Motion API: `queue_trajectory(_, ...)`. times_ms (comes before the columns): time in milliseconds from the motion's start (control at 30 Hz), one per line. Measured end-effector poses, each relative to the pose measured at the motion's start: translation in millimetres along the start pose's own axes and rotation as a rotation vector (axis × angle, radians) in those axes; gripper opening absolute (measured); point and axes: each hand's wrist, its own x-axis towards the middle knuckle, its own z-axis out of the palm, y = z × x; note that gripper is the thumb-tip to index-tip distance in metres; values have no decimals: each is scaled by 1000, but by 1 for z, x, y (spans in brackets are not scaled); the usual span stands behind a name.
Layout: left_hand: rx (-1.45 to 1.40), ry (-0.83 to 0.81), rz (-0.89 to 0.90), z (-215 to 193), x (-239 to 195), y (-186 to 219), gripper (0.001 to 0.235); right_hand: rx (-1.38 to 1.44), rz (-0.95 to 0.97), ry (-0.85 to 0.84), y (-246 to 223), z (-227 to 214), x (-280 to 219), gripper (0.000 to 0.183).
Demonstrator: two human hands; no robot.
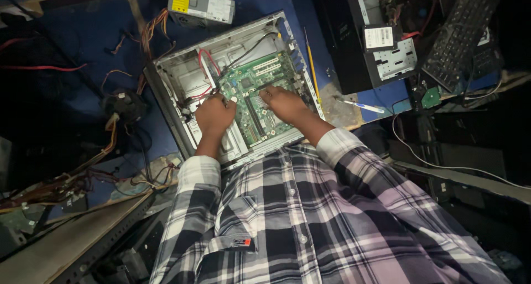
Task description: The person works inside an open desktop computer case, using a yellow screwdriver to tighten screws on the motherboard and other internal components. The person also handles internal wires and adjusts parts within the case.
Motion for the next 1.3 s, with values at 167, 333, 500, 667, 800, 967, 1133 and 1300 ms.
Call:
queue_trajectory(167, 17, 11, 50, 2, 0, -4, 41, -11, 27, 3, -1, 6, 2, 48)
queue_trajectory(333, 64, -96, 92, 3, 6, -8, 42, 9, 69, -45, 3, 0, 4, 48)
queue_trajectory(500, 83, -151, 69, 2, 6, -7, 43, 29, 106, -66, 3, -2, -5, 50)
queue_trajectory(667, 64, -107, 36, 4, 8, -6, 43, 62, -53, 119, 12, -1, -13, 57)
queue_trajectory(800, -3, -66, -48, 18, 3, -5, 41, -19, -50, 195, 21, -13, -47, 52)
queue_trajectory(967, -22, 62, -35, 41, 13, 17, 66, 62, -164, 186, 33, -37, -65, 37)
queue_trajectory(1133, -37, -73, -294, 51, 31, 22, 60, 56, -182, 186, 36, -36, -64, 32)
queue_trajectory(1300, -123, -109, -256, 44, 30, 21, 93, 69, -140, 118, 42, -34, -65, 29)
